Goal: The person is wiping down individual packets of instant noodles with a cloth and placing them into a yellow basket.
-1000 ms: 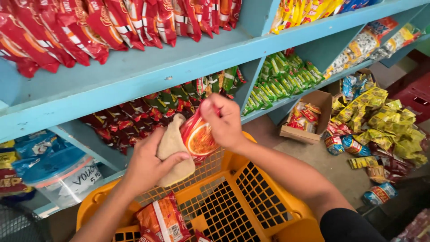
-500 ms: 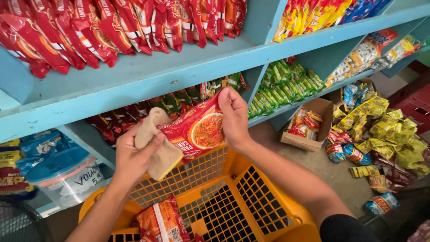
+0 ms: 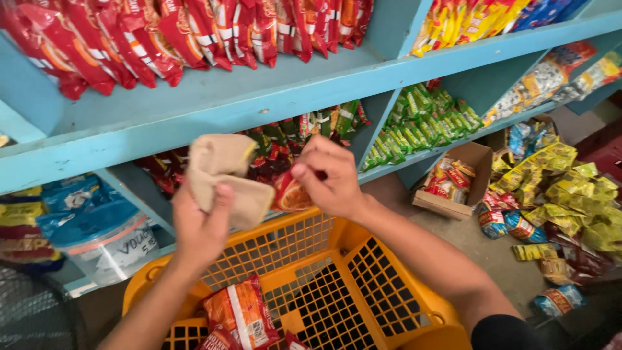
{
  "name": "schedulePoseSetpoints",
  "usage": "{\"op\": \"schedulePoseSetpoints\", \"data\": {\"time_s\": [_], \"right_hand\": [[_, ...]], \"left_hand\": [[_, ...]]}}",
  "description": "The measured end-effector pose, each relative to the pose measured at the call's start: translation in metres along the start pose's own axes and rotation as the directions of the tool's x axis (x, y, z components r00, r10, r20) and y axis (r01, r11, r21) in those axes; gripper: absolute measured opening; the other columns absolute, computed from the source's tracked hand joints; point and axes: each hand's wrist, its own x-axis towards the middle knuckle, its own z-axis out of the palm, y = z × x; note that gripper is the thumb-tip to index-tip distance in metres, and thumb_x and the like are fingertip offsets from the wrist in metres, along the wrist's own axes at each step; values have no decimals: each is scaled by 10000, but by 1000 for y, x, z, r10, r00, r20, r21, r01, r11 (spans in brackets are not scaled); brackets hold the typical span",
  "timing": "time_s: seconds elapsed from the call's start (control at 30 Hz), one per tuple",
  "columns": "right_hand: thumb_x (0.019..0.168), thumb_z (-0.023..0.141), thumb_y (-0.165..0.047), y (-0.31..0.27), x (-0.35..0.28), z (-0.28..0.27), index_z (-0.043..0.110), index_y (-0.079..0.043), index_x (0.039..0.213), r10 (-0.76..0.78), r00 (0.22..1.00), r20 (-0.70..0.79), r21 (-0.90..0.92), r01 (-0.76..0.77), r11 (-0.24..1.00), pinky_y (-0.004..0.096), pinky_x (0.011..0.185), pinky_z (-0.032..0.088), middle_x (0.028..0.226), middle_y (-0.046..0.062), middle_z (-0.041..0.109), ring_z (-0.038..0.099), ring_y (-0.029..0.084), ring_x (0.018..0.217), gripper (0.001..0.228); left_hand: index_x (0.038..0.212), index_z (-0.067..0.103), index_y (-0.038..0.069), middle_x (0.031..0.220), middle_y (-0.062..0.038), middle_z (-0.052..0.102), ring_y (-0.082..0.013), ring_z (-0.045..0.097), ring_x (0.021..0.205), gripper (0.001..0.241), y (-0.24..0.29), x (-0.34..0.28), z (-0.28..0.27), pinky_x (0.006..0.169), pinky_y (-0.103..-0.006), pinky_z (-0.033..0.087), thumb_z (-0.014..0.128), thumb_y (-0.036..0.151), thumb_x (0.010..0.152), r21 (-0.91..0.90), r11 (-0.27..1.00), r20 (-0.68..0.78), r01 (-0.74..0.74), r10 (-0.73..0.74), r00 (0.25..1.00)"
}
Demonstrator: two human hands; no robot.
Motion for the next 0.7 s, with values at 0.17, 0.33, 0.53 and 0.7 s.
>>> {"op": "schedulePoseSetpoints", "data": {"time_s": [0.17, 0.33, 0.53, 0.7], "right_hand": [[969, 662, -170, -8, -12, 10, 590, -103, 665, -73, 982, 173, 16, 72, 997, 344, 513, 431, 718, 48, 543, 481, 244, 554, 319], [991, 649, -209, -13, -12, 9, 625, -102, 678, -81, 985, 151, 12, 81, 997, 343, 522, 439, 725, 58, 561, 496, 236, 561, 331], [1070, 560, -218, 1, -10, 0, 672, -71, 731, -38, 999, 10, 60, 37, 998, 339, 579, 434, 699, 85, 546, 476, 199, 596, 386], [1100, 522, -249, -11, 2, -12, 662, -52, 757, -8, 1000, -24, 16, 9, 1000, 329, 592, 423, 717, 78, 522, 463, 184, 616, 420]], "left_hand": [[1008, 650, -21, 921, -150, 651, -338, 667, 837, 232, 30, -1, 22, 757, -449, 547, 734, 180, 926, 88, 957, 287, -276, 241, 927], [900, 644, 9, 884, -136, 651, -353, 638, 779, 219, 20, 0, 20, 689, -438, 496, 753, 199, 905, -17, 972, 260, -235, 231, 938], [876, 647, 12, 897, -132, 678, -323, 650, 728, 265, 6, 0, 13, 647, -400, 497, 769, 245, 902, -36, 986, 264, -163, 167, 950], [861, 667, 35, 833, -116, 675, -290, 638, 695, 256, -4, 4, 9, 623, -387, 487, 794, 255, 888, -55, 991, 265, -119, 130, 955]]}}
